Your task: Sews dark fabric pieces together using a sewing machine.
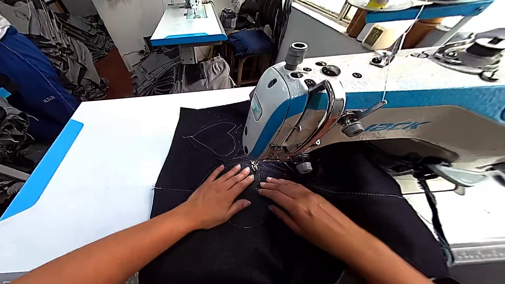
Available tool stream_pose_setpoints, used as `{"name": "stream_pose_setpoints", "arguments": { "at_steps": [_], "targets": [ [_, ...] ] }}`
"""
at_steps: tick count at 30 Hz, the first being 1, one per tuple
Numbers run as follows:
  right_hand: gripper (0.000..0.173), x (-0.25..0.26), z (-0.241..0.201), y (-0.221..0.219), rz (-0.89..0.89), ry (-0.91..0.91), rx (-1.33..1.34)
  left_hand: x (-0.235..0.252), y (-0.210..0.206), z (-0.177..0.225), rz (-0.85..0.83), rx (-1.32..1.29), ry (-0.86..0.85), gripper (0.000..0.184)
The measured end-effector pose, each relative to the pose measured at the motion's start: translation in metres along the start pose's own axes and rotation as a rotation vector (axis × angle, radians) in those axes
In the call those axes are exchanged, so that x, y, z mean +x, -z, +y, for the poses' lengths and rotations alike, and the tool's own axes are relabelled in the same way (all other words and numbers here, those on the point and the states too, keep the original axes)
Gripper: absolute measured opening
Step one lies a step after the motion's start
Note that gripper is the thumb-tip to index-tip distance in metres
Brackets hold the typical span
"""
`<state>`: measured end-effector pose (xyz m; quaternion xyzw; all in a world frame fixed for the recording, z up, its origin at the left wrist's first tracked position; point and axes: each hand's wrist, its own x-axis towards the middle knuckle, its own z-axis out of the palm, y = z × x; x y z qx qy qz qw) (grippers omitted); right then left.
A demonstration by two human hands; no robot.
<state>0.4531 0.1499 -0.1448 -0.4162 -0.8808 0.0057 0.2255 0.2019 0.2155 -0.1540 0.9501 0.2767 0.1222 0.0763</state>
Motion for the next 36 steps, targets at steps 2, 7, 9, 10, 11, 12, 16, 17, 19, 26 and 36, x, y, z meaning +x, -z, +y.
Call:
{"name": "stream_pose_setpoints", "arguments": {
  "at_steps": [2, 7, 9, 10, 11, 12, 16, 17, 19, 26, 36],
  "targets": [
    [0.036, 0.002, -0.038, -0.012, 0.045, -0.135, -0.001, 0.003, 0.009, -0.017, -0.048, 0.005, -0.112, 0.053],
    [0.048, -0.011, -0.064, -0.048, 0.177, -0.205, -0.06, 0.007, 0.014, -0.053, -0.113, 0.052, -0.344, 0.059],
    [0.049, -0.016, -0.061, -0.046, 0.184, -0.207, -0.046, 0.006, 0.012, -0.052, -0.126, 0.045, -0.334, 0.059],
    [0.048, -0.017, -0.06, -0.045, 0.192, -0.206, -0.043, 0.006, 0.013, -0.051, -0.129, 0.049, -0.325, 0.06],
    [0.048, -0.018, -0.06, -0.046, 0.199, -0.205, -0.045, 0.006, 0.013, -0.051, -0.127, 0.055, -0.318, 0.06],
    [0.048, -0.018, -0.059, -0.046, 0.203, -0.207, -0.045, 0.005, 0.013, -0.051, -0.123, 0.06, -0.31, 0.06],
    [0.048, -0.02, -0.056, -0.045, 0.203, -0.205, -0.029, 0.003, 0.012, -0.046, -0.108, 0.076, -0.276, 0.061],
    [0.047, -0.021, -0.054, -0.045, 0.201, -0.198, -0.025, 0.002, 0.011, -0.044, -0.101, 0.075, -0.266, 0.061],
    [0.046, -0.022, -0.049, -0.043, 0.199, -0.184, -0.022, 0.002, 0.009, -0.039, -0.078, 0.083, -0.241, 0.062],
    [0.033, -0.022, 0.015, -0.021, 0.148, 0.013, 0.105, 0.001, -0.005, 0.003, 0.027, 0.113, 0.055, 0.067],
    [0.035, -0.007, 0.026, 0.005, 0.06, 0.0, 0.051, 0.003, 0.005, 0.004, -0.051, 0.031, 0.095, 0.062]
  ]
}}
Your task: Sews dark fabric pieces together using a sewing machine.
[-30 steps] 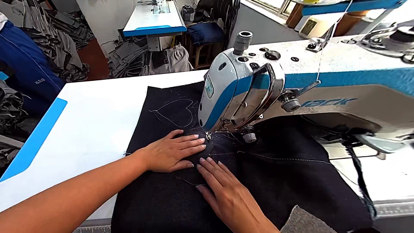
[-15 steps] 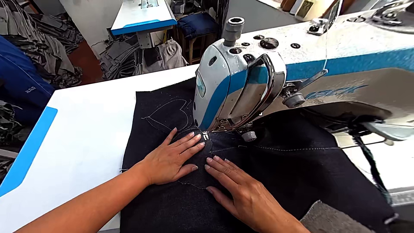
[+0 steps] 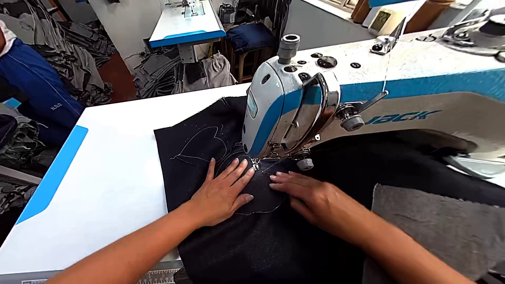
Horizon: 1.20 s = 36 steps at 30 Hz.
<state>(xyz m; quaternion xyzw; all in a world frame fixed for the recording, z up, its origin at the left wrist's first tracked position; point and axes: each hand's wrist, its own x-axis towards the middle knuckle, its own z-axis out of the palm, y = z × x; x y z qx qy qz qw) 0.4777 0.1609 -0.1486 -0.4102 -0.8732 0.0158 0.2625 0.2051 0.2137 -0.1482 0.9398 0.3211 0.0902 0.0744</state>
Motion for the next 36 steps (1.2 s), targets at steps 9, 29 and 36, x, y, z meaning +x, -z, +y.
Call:
{"name": "stream_pose_setpoints", "arguments": {
  "at_steps": [9, 29, 36],
  "targets": [
    [0.041, -0.026, -0.04, -0.037, 0.141, -0.195, -0.039, -0.012, -0.002, -0.005, 0.023, 0.038, -0.079, 0.059],
    [0.04, -0.002, -0.001, -0.024, 0.113, -0.121, 0.047, 0.003, -0.01, 0.018, 0.084, 0.012, 0.171, 0.059],
    [0.04, 0.0, -0.001, -0.025, 0.124, -0.139, 0.05, 0.004, -0.009, 0.016, 0.081, 0.0, 0.184, 0.059]
  ]
}}
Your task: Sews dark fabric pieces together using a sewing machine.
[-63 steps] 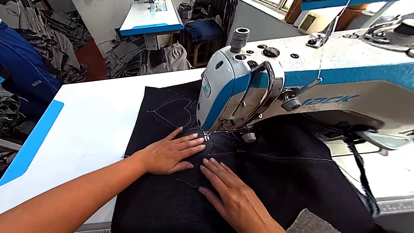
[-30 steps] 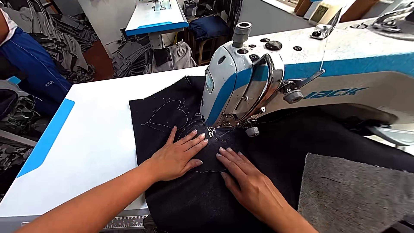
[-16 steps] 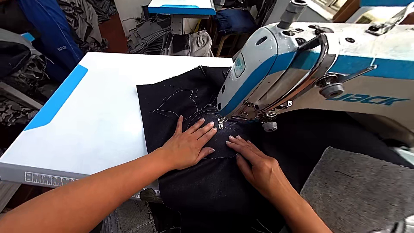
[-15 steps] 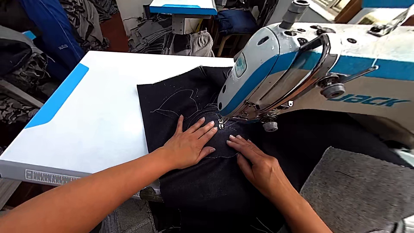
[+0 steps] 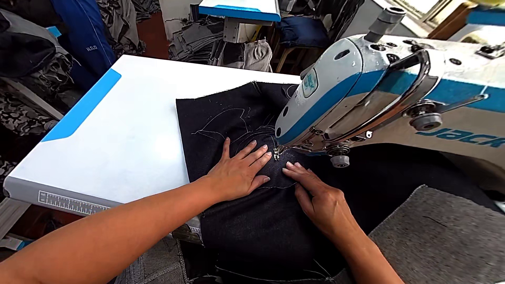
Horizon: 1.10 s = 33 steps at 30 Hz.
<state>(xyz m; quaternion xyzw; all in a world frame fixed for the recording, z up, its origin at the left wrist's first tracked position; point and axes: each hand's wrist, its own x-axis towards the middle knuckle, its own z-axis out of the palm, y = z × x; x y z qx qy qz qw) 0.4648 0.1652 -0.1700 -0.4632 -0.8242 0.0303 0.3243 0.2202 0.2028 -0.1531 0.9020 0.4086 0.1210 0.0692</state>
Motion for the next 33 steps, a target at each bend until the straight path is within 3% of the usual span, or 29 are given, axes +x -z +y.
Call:
{"name": "stream_pose_setpoints", "arguments": {
  "at_steps": [6, 9, 12, 14, 16, 18, 21, 28, 33],
  "targets": [
    [0.041, 0.0, 0.0, 0.0, -0.029, 0.015, -0.014, 0.0, 0.001, -0.006, -0.011, -0.018, -0.028, 0.059],
    [0.041, 0.009, 0.003, 0.014, -0.154, 0.134, -0.157, 0.006, 0.017, -0.004, -0.073, 0.01, -0.02, 0.054],
    [0.042, 0.032, 0.019, 0.036, -0.313, 0.447, -0.298, 0.019, 0.045, 0.033, -0.306, -0.035, 0.256, 0.055],
    [0.045, 0.049, 0.043, 0.044, -0.401, 0.63, -0.244, 0.019, 0.034, 0.052, -0.259, -0.151, 0.412, 0.067],
    [0.05, 0.055, 0.071, 0.043, -0.416, 0.674, -0.163, 0.013, 0.008, 0.055, -0.104, -0.154, 0.44, 0.076],
    [0.051, 0.043, 0.075, 0.037, -0.375, 0.584, -0.118, 0.009, -0.002, 0.04, -0.013, -0.123, 0.354, 0.082],
    [0.056, 0.013, 0.04, 0.028, -0.286, 0.345, -0.153, 0.011, -0.003, 0.003, 0.034, -0.091, 0.099, 0.081],
    [0.066, -0.006, -0.085, -0.028, -0.091, -0.166, -0.378, 0.059, 0.017, -0.089, -0.132, -0.063, -0.549, 0.074],
    [0.067, 0.001, -0.109, -0.04, -0.042, -0.219, -0.428, 0.087, 0.025, -0.107, -0.184, -0.037, -0.774, 0.073]
  ]
}}
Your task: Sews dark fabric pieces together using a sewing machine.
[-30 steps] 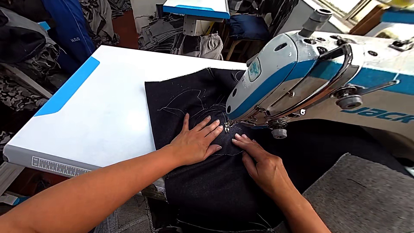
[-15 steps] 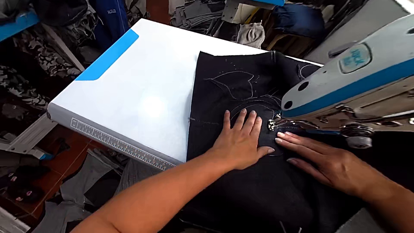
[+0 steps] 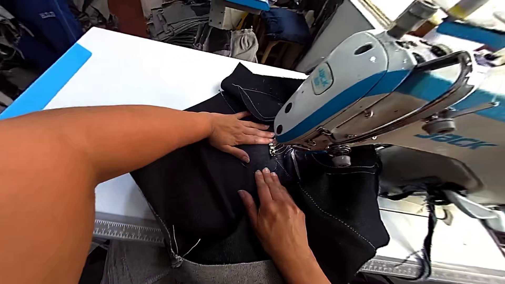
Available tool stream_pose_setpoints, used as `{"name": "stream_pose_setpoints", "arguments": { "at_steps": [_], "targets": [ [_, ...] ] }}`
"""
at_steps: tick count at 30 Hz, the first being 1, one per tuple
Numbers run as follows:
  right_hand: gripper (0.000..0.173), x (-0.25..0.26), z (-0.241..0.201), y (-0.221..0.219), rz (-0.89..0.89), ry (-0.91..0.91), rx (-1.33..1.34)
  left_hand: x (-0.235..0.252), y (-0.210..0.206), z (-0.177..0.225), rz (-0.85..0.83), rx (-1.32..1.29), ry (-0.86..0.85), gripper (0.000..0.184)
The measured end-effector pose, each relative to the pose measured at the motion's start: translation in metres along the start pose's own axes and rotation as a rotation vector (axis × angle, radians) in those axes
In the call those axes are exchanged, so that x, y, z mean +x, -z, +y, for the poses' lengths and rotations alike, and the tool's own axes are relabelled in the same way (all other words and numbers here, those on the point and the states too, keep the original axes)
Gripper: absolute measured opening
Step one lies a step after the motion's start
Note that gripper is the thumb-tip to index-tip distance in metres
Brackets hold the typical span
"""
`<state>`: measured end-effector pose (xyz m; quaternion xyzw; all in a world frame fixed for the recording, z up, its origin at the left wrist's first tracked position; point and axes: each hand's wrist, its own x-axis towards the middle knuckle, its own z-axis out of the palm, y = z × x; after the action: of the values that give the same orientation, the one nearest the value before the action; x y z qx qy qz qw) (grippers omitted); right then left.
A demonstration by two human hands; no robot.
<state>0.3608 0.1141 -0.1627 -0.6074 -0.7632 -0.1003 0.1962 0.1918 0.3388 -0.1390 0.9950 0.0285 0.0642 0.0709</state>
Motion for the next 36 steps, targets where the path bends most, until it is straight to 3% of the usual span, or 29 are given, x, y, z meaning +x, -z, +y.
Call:
{"name": "stream_pose_setpoints", "arguments": {
  "at_steps": [9, 20, 28, 36],
  "targets": [
    [0.069, 0.003, -0.009, -0.002, 0.028, -0.006, -0.037, 0.005, 0.001, -0.016, 0.006, 0.003, -0.116, 0.077],
    [0.057, 0.003, 0.01, -0.001, 0.039, 0.059, -0.023, -0.001, -0.002, -0.006, 0.028, 0.026, -0.028, 0.079],
    [0.049, 0.012, 0.051, -0.002, 0.001, 0.218, 0.039, -0.009, -0.005, 0.019, 0.028, 0.051, 0.241, 0.079],
    [0.043, 0.044, 0.129, 0.0, -0.056, 0.557, 0.223, -0.005, -0.021, 0.078, 0.089, 0.065, 0.714, 0.084]
  ]
}}
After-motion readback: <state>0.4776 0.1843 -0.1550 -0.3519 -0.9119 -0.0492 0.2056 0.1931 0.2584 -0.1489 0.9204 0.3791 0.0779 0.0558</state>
